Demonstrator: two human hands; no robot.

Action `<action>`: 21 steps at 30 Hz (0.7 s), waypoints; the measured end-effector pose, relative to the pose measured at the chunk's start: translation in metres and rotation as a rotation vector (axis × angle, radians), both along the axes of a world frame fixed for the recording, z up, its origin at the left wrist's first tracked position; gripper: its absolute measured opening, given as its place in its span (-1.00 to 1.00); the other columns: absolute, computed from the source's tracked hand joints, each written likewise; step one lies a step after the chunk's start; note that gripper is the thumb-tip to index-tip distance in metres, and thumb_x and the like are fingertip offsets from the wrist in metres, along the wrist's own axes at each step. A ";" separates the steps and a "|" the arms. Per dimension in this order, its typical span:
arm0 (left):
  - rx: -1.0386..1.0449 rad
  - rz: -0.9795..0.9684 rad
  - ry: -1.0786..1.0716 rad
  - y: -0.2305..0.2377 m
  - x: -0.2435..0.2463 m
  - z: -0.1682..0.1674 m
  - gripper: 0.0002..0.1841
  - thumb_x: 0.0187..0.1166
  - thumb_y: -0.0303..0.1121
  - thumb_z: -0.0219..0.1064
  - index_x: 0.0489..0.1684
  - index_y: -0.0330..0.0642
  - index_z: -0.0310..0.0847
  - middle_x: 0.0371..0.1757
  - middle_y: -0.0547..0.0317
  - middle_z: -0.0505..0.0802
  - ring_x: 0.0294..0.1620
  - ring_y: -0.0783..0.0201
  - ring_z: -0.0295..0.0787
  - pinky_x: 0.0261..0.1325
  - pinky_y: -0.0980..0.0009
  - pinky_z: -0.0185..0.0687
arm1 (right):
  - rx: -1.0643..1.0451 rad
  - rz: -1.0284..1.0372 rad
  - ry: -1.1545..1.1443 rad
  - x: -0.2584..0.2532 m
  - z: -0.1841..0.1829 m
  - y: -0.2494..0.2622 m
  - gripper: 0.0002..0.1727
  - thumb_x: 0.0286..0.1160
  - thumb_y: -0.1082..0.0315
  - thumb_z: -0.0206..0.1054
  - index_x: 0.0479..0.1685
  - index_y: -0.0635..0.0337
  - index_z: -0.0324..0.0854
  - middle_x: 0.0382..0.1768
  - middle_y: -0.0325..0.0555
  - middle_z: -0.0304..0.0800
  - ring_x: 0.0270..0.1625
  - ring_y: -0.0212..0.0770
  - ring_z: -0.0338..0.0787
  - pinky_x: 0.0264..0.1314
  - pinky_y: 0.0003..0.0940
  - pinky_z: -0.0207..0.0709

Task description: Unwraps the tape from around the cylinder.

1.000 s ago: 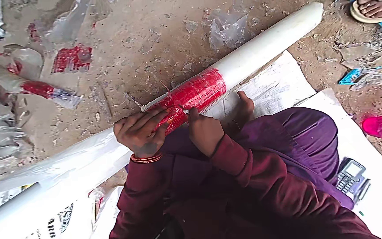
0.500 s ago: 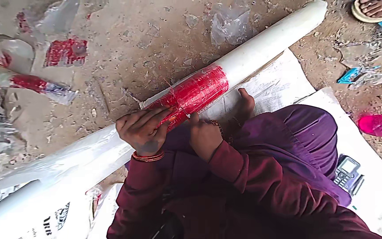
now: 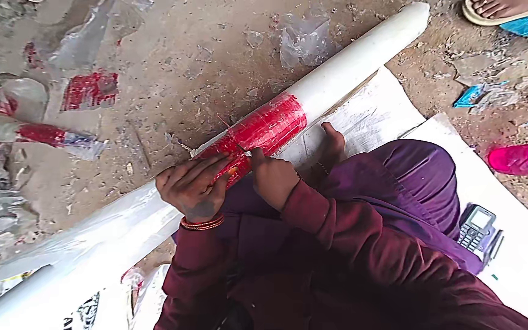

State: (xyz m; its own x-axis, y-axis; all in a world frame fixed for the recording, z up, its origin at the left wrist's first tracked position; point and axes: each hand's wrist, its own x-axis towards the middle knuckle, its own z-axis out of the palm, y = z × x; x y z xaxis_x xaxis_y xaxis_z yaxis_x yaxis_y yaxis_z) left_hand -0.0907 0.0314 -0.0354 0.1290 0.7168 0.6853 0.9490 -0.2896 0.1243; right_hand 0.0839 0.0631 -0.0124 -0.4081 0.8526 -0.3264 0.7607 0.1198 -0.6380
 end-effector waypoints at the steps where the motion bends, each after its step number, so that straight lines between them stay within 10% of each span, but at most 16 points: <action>1: 0.000 -0.002 0.002 0.000 0.000 -0.001 -0.78 0.49 -0.13 0.40 -0.34 0.08 0.99 -0.15 0.25 1.01 -0.13 0.22 0.85 0.15 0.12 0.30 | 0.033 -0.008 -0.006 -0.002 -0.002 -0.001 -0.72 0.77 0.37 0.10 0.24 0.35 0.52 -0.25 0.21 0.84 -0.12 0.25 0.91 -0.19 0.14 0.68; 12: 0.033 -0.108 -0.066 -0.006 -0.005 -0.008 -0.79 0.52 -0.17 0.40 -0.35 0.06 0.99 -0.18 0.25 1.00 -0.15 0.28 0.82 0.17 0.18 0.26 | 0.360 -0.160 -0.017 0.002 -0.037 -0.037 -0.85 0.49 0.56 0.24 -0.08 0.42 0.64 -0.57 0.16 0.73 -0.55 0.20 0.83 -0.62 0.03 0.61; 21: 0.030 -0.097 -0.035 -0.006 -0.003 -0.003 -0.76 0.51 -0.11 0.41 -0.34 0.06 0.99 -0.20 0.22 1.00 -0.17 0.25 0.81 0.20 0.16 0.24 | 0.241 -0.104 0.097 0.006 -0.030 -0.029 -0.77 0.75 0.38 0.14 0.06 0.41 0.58 -0.41 0.18 0.79 -0.37 0.21 0.88 -0.42 0.04 0.66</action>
State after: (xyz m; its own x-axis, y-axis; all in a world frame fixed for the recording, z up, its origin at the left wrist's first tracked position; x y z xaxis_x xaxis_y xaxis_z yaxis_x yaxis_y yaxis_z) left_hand -0.0941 0.0250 -0.0380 0.1720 0.6812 0.7116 0.9116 -0.3838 0.1471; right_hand 0.0898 0.0343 -0.0423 -0.3336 0.9399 -0.0732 0.7137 0.2011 -0.6709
